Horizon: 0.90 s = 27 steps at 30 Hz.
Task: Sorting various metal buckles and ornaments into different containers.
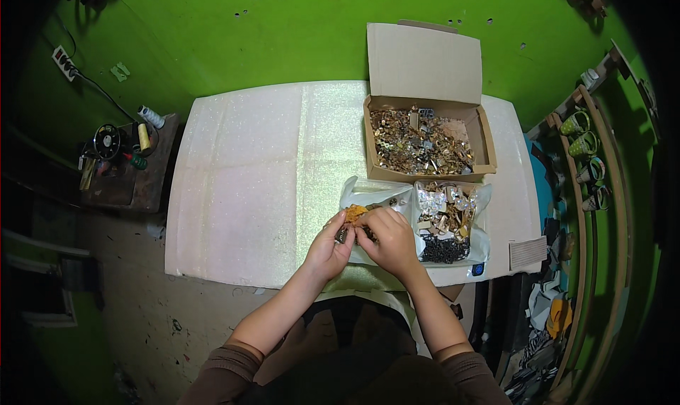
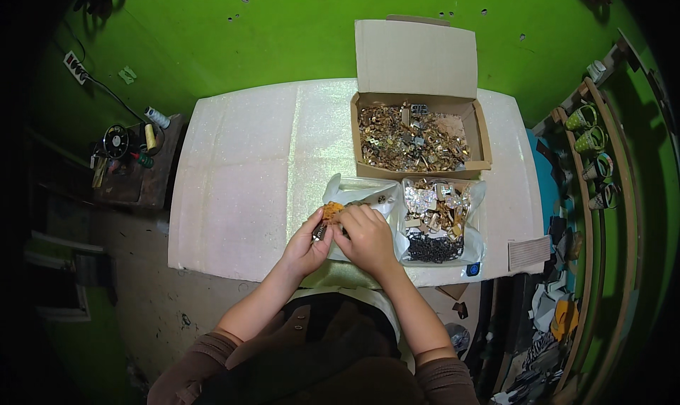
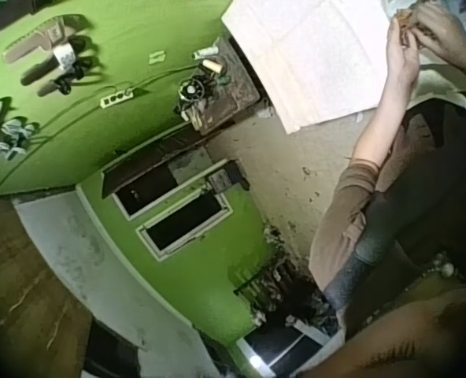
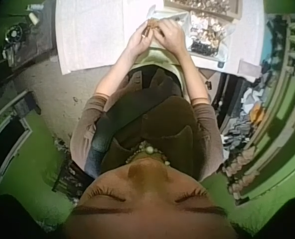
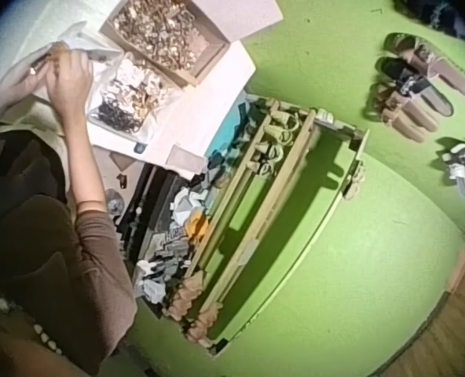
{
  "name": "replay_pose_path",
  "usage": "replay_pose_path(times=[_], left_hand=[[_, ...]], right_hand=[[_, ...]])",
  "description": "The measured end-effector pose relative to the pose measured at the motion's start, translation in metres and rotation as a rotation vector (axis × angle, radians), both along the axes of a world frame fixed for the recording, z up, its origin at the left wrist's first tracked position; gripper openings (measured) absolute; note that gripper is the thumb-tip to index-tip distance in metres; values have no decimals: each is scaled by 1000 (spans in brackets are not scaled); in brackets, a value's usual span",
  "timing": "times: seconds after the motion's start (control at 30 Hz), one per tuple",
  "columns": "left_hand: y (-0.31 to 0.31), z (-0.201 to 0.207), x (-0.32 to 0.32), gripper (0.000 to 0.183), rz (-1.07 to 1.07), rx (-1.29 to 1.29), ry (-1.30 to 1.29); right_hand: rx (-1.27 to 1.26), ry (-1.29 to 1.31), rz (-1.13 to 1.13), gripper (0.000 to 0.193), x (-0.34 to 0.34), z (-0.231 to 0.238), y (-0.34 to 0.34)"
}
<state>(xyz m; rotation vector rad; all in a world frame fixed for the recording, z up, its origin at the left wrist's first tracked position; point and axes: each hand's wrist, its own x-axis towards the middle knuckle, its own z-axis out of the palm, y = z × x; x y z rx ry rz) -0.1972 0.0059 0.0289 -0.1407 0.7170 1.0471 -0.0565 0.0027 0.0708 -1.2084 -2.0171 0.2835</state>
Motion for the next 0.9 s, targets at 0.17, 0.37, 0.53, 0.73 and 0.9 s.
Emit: replay_pose_path(times=[0.17, 0.37, 0.53, 0.73, 0.9], left_hand=[[2, 4, 0, 18, 32, -40, 11], [3, 11, -2, 19, 12, -29, 32], [0, 7, -1, 21, -95, -19, 43], [-3, 6, -1, 20, -216, -36, 40], [-4, 10, -5, 17, -266, -8, 66]], right_hand=[[-182, 264, -46, 13, 4, -8, -3], [-336, 309, -126, 12, 20, -10, -3], [-363, 337, -83, 15, 25, -15, 5], [-1100, 567, 61, 29, 20, -20, 30], [-1097, 629, 151, 22, 19, -20, 32]])
